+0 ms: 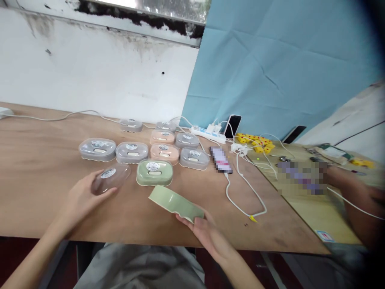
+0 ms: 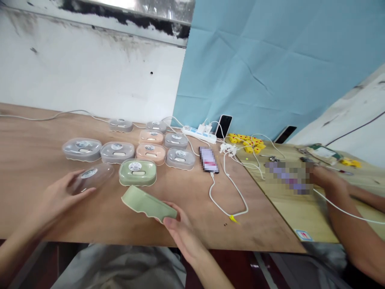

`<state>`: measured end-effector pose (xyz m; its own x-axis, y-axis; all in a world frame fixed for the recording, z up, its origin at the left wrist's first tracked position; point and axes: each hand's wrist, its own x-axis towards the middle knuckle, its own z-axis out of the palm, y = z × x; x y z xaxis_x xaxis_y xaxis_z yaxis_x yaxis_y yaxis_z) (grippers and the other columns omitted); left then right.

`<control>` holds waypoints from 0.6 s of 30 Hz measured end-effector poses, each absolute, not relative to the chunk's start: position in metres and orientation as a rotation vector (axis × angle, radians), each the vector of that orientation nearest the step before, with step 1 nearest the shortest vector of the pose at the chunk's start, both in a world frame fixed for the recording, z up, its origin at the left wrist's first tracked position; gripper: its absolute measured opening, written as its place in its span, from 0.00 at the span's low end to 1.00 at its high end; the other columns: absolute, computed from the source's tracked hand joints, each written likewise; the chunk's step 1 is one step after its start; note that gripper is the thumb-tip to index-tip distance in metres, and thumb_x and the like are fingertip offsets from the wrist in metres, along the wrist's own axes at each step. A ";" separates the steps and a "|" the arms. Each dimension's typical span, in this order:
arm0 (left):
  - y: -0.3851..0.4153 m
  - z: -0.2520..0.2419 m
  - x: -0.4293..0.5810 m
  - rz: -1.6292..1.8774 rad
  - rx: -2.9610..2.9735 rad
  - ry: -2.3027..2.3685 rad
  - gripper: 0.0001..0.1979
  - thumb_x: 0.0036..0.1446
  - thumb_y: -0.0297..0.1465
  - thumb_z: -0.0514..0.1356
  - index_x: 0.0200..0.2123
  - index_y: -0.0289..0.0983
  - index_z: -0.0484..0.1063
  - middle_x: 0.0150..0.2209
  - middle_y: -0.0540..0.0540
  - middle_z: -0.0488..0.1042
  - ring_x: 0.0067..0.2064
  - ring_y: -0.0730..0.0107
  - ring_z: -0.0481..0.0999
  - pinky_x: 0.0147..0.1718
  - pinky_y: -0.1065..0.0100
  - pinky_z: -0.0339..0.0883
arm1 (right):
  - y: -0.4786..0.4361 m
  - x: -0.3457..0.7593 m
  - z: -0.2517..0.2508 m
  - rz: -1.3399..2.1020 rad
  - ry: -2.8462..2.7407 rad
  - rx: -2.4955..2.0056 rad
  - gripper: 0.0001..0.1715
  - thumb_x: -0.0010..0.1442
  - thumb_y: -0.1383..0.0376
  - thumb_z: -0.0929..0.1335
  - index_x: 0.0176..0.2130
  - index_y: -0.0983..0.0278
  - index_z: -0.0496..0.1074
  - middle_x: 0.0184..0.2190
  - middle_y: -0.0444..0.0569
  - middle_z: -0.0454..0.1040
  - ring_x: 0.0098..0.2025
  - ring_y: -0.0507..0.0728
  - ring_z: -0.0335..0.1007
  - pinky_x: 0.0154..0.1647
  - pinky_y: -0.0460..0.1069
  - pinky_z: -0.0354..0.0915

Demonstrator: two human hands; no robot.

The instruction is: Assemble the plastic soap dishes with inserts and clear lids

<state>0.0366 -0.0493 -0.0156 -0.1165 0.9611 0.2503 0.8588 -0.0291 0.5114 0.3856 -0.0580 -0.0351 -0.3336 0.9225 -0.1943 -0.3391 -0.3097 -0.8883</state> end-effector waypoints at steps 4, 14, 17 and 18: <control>-0.062 0.014 0.048 1.066 1.802 1.839 0.24 0.52 0.49 0.58 0.53 0.55 0.65 0.53 0.51 0.72 0.55 0.45 0.69 0.49 0.50 0.67 | -0.058 0.375 -0.030 1.653 -1.108 -1.043 0.45 0.32 0.59 0.80 0.48 0.57 0.66 0.46 0.49 0.73 0.50 0.65 0.69 0.53 0.60 0.64; -0.068 0.035 0.105 0.902 2.047 0.970 0.23 0.54 0.41 0.61 0.54 0.54 0.68 0.61 0.48 0.61 0.59 0.51 0.65 0.55 0.52 0.63 | -0.066 0.348 -0.010 1.597 -1.369 -0.743 0.61 0.36 0.64 0.79 0.61 0.55 0.48 0.61 0.54 0.58 0.62 0.64 0.56 0.64 0.59 0.52; -0.071 0.030 0.103 0.880 2.024 0.946 0.23 0.53 0.38 0.62 0.54 0.55 0.68 0.62 0.48 0.59 0.59 0.51 0.64 0.56 0.51 0.62 | -0.066 0.348 -0.009 1.552 -1.386 -0.729 0.66 0.36 0.63 0.80 0.63 0.55 0.44 0.60 0.55 0.59 0.62 0.64 0.58 0.64 0.60 0.51; -0.073 0.029 0.102 0.877 2.016 0.930 0.23 0.53 0.37 0.62 0.54 0.54 0.68 0.62 0.48 0.59 0.60 0.51 0.64 0.56 0.51 0.62 | -0.066 0.349 -0.009 1.538 -1.397 -0.720 0.66 0.37 0.63 0.80 0.64 0.55 0.44 0.59 0.55 0.59 0.61 0.65 0.58 0.63 0.60 0.52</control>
